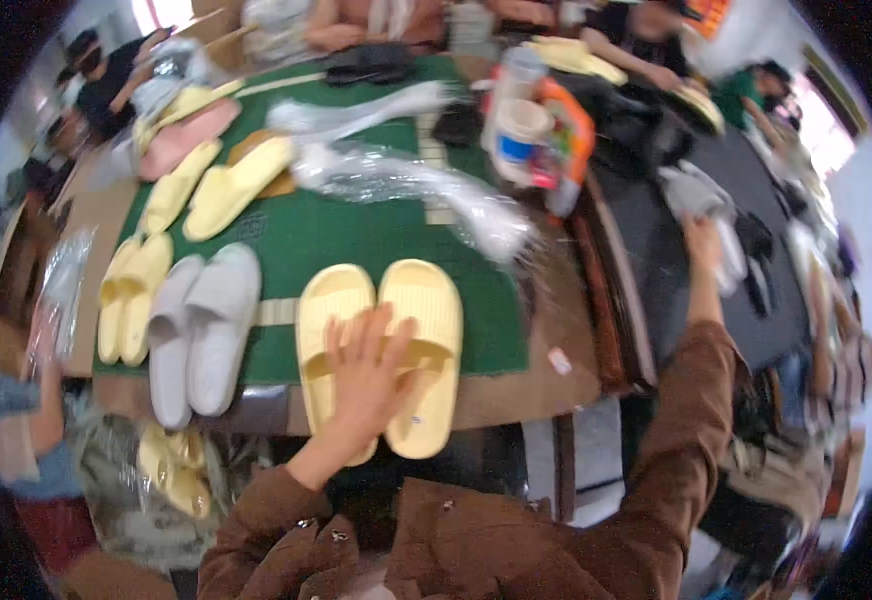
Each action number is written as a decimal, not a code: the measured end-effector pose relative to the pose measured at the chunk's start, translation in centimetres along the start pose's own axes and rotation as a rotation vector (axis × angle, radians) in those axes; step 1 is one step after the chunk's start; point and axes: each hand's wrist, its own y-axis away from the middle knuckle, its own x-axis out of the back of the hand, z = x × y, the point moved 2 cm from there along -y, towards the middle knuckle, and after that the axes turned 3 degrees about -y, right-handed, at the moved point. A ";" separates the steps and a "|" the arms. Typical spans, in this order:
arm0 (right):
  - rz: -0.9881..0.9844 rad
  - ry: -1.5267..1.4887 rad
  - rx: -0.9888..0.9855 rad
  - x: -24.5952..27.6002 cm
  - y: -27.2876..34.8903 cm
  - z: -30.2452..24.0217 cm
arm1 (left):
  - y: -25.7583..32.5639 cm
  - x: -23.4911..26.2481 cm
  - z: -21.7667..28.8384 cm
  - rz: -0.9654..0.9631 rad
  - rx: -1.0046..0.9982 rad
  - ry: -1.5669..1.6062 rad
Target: The person assembles slipper pairs by inserting small metal fasteners into the toe area of the footwear. They handle multiple pairs of yellow, white, and black slippers, picking up a fastener, pressing it into the slipper, and then moving the completed pair aside.
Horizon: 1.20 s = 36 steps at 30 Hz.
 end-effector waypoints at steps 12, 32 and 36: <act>-0.056 -0.090 0.373 3.9 4.5 6.5 | 0.2 -1.1 -0.7 0.053 0.038 0.169; 0.017 -0.258 0.153 4.0 3.7 10.2 | -0.8 0.2 -4.3 0.160 -0.054 0.109; 0.081 -0.212 0.220 1.0 0.9 10.1 | -0.6 0.4 -4.1 0.172 -0.043 0.061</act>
